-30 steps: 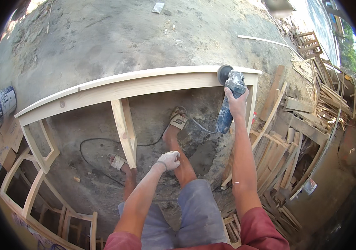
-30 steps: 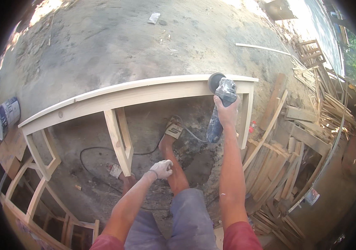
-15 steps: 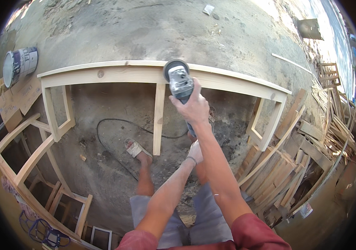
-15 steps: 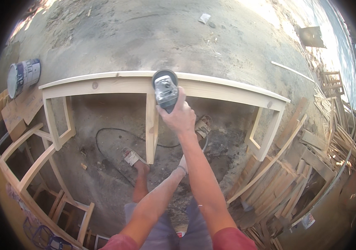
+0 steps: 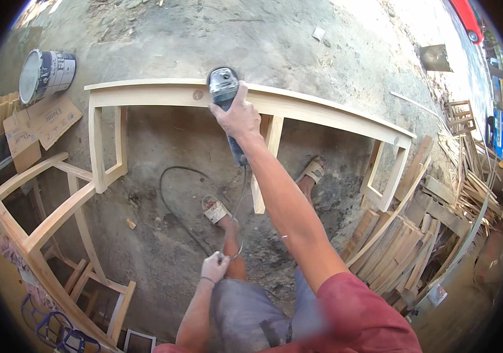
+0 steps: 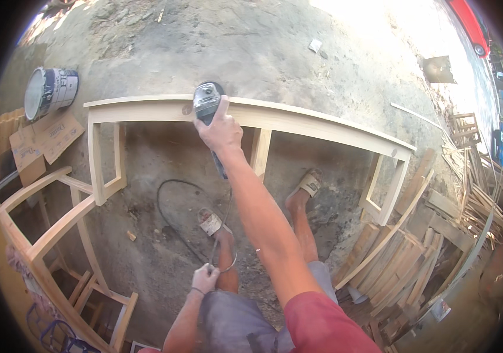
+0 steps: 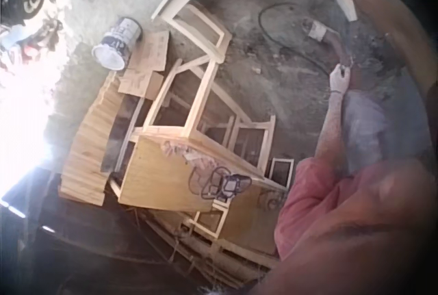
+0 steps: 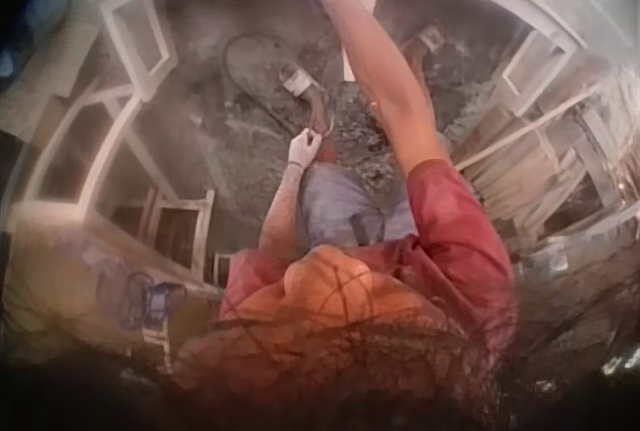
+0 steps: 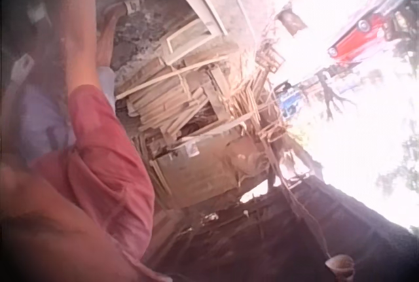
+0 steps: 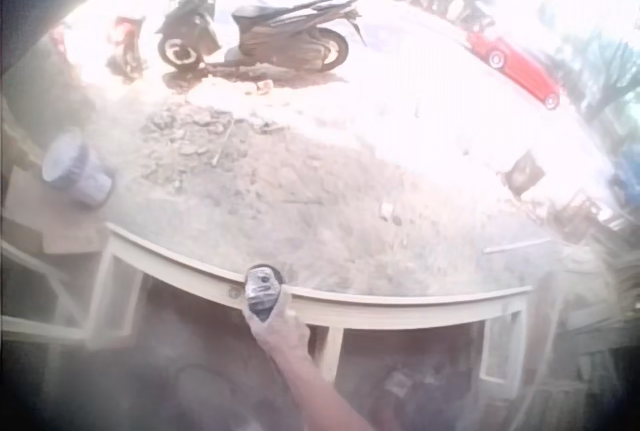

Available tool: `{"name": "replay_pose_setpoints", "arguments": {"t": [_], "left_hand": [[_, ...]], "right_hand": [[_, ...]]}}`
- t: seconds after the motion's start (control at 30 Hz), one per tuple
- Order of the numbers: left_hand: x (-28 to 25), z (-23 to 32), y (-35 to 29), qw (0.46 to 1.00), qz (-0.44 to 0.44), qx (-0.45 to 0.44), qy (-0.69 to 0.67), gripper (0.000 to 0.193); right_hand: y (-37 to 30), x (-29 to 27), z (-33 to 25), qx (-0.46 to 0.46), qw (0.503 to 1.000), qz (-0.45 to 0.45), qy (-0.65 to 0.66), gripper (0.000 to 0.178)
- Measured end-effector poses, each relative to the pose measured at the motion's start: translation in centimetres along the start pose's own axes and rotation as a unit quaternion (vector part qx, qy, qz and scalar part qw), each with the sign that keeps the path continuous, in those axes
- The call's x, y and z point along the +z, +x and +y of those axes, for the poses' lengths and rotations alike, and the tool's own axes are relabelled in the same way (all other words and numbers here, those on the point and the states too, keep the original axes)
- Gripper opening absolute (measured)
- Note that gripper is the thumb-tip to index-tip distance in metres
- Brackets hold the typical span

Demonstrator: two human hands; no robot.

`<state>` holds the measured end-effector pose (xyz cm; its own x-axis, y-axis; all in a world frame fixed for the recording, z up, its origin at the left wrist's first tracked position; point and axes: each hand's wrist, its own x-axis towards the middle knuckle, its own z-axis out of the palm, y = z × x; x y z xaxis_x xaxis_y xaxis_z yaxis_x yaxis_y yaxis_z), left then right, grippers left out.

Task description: The person sands the surface and edges of a wooden structure using a power sander, turning the object over to reach different sides.

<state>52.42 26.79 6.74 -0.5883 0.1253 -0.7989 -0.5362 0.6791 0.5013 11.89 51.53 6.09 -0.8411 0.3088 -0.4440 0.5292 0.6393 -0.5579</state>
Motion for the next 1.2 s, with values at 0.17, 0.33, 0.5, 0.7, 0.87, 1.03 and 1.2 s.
{"name": "replay_pose_setpoints", "arguments": {"t": [0.17, 0.33, 0.5, 0.7, 0.87, 1.03, 1.2], "left_hand": [[-13.6, -1.0, 2.2, 0.950, 0.054, 0.112, 0.287, 0.028], [-19.8, -1.2, 2.2, 0.944, 0.094, 0.170, 0.266, 0.028], [-17.2, -5.2, 0.6, 0.976, -0.017, 0.128, 0.173, 0.038], [-16.5, -7.9, 0.5, 0.997, -0.068, -0.042, 0.006, 0.030], [-21.7, -14.2, 6.0, 0.986, 0.148, 0.061, 0.055, 0.032], [-31.6, -10.2, 16.5, 0.930, 0.327, 0.113, 0.122, 0.065], [-42.8, -8.2, 28.0, 0.870, 0.440, 0.079, 0.208, 0.091]], "right_hand": [[-0.8, -0.5, 3.0, 0.063, 0.996, 0.063, -0.017, 0.099], [-2.8, -3.7, 6.9, 0.127, 0.986, 0.107, -0.003, 0.097], [-3.0, -5.9, 10.4, 0.161, 0.977, 0.140, -0.023, 0.099], [-3.1, -7.0, 12.1, 0.200, 0.956, 0.212, 0.028, 0.101], [-1.7, -1.8, 6.6, 0.195, 0.959, 0.204, 0.029, 0.100], [-2.0, 4.3, -1.1, 0.130, 0.977, 0.164, 0.029, 0.098], [-0.8, 10.2, -8.2, 0.061, 0.997, 0.026, -0.027, 0.101]]}}
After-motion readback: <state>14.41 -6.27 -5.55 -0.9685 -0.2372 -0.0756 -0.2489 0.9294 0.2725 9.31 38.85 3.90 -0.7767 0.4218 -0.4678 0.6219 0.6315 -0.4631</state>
